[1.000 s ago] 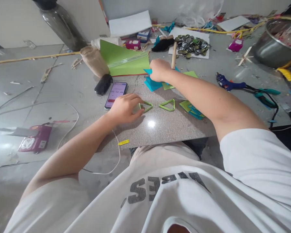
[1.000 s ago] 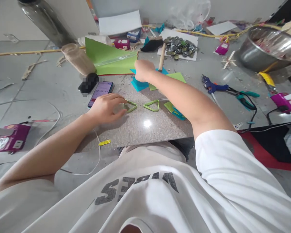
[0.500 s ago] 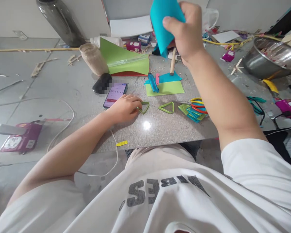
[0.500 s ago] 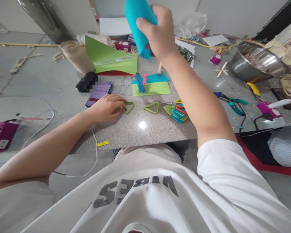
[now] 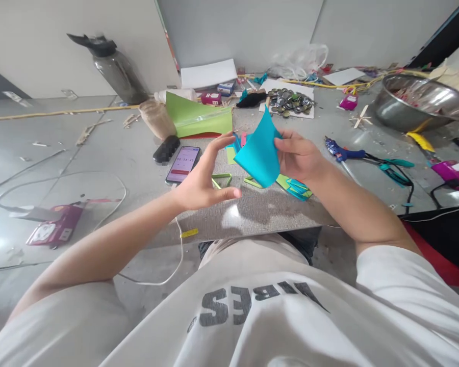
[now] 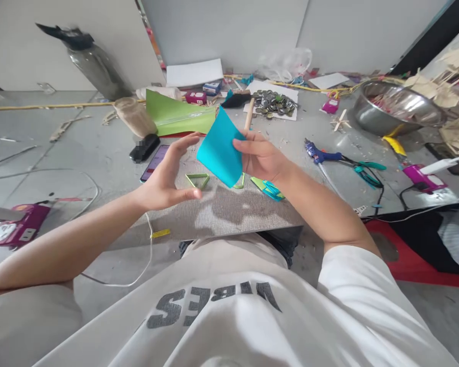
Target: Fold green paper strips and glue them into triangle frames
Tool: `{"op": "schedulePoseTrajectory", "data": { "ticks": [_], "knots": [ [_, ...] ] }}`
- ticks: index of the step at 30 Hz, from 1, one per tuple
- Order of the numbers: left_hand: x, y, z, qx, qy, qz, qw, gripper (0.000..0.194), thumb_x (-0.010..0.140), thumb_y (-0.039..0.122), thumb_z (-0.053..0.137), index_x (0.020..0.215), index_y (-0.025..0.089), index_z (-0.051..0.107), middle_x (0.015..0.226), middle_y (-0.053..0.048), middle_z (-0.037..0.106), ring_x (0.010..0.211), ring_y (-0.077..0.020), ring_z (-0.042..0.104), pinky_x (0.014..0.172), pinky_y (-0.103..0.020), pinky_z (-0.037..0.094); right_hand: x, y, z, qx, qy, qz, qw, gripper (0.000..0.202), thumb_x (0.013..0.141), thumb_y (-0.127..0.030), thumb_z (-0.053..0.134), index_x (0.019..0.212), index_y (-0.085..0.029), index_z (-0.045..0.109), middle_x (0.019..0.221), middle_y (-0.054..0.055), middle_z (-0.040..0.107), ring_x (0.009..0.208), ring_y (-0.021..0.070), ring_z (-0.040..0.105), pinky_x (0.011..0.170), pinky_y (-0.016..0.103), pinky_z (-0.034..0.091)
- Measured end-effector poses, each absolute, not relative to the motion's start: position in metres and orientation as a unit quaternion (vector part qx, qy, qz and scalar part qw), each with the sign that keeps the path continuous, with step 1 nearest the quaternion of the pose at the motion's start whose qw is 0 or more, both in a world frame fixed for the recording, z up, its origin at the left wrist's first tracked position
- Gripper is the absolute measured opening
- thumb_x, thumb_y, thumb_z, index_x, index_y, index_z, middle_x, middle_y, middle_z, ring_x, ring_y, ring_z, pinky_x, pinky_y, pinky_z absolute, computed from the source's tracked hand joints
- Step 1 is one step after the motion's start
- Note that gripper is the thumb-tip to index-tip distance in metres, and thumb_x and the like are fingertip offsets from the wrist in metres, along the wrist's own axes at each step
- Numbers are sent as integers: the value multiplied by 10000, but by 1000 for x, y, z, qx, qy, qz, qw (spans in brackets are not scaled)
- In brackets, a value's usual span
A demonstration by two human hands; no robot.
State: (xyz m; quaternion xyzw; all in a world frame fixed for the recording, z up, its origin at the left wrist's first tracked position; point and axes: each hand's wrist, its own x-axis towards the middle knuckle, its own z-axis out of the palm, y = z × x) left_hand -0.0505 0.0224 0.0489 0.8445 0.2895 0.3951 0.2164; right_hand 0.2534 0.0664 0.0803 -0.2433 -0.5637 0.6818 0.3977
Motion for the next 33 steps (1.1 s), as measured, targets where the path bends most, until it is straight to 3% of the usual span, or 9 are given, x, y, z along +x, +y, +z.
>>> {"op": "schedulePoseTrajectory", "data": {
  "ticks": [2, 4, 7, 10, 14, 19, 24, 29, 33],
  "knots": [
    [-36, 22, 58, 825, 287, 399, 279, 1079, 897, 988, 893, 1675, 272, 679, 1769, -196, 694, 1672, -478, 646, 1406, -645, 559, 249, 66, 77, -234, -581, 668, 401, 527, 883, -637, 1016, 1178, -278, 765, 1122, 57, 884, 1218, 327, 885, 975, 444, 768],
    [-25, 23, 61, 788, 321, 385, 359, 884, 902, 963, 908, 1378, 223, 828, 1443, -173, 874, 1356, -421, 826, 1218, -582, 687, 249, 68, 73, -263, -620, 611, 416, 616, 837, -764, 1021, 1132, -294, 754, 1104, 67, 867, 1191, 332, 855, 949, 442, 746],
    [-22, 26, 57, 728, 386, 360, 438, 779, 842, 939, 954, 1076, 210, 813, 1066, -110, 894, 970, -312, 841, 855, -441, 729, 257, 73, 69, -350, -686, 475, 427, 692, 797, -908, 974, 985, -298, 704, 990, 64, 808, 1072, 323, 806, 885, 441, 697],
    [-27, 31, 51, 713, 411, 324, 468, 719, 765, 861, 1021, 946, 237, 714, 899, -60, 829, 823, -257, 792, 673, -353, 652, 267, 78, 69, -414, -714, 385, 414, 684, 841, -935, 906, 919, -302, 658, 891, 55, 742, 939, 308, 782, 807, 439, 668],
    [-37, 39, 54, 720, 407, 263, 498, 624, 767, 737, 1029, 954, 233, 713, 885, -49, 815, 781, -221, 763, 656, -325, 641, 279, 83, 76, -427, -737, 366, 374, 526, 892, -737, 957, 903, -296, 670, 861, 49, 735, 834, 279, 759, 769, 444, 678],
    [-51, 51, 58, 761, 436, 204, 435, 494, 867, 690, 891, 878, 249, 669, 689, 19, 638, 591, -156, 569, 546, -286, 485, 299, 90, 84, -398, -760, 441, 265, 414, 794, -503, 1047, 831, -281, 700, 853, 49, 795, 797, 265, 743, 735, 444, 660],
    [-62, 60, 57, 811, 436, 177, 348, 392, 908, 626, 768, 979, 241, 785, 834, -23, 778, 746, -198, 665, 720, -341, 557, 306, 92, 83, -384, -802, 444, 108, 391, 785, -473, 1039, 813, -262, 710, 807, 19, 780, 754, 224, 700, 707, 367, 549],
    [-64, 63, 52, 812, 419, 221, 340, 409, 884, 636, 800, 939, 231, 788, 893, -43, 797, 812, -206, 698, 788, -359, 590, 293, 92, 69, -386, -832, 351, 188, 329, 868, -502, 952, 1026, -254, 803, 1037, 41, 840, 959, 268, 734, 910, 396, 576],
    [-65, 65, 49, 760, 445, 319, 349, 427, 808, 619, 882, 878, 229, 724, 890, -47, 755, 809, -199, 677, 738, -340, 584, 287, 94, 62, -371, -823, 333, 274, 341, 891, -522, 888, 1091, -249, 843, 1166, 70, 857, 1122, 323, 762, 1090, 484, 589]
  ]
}}
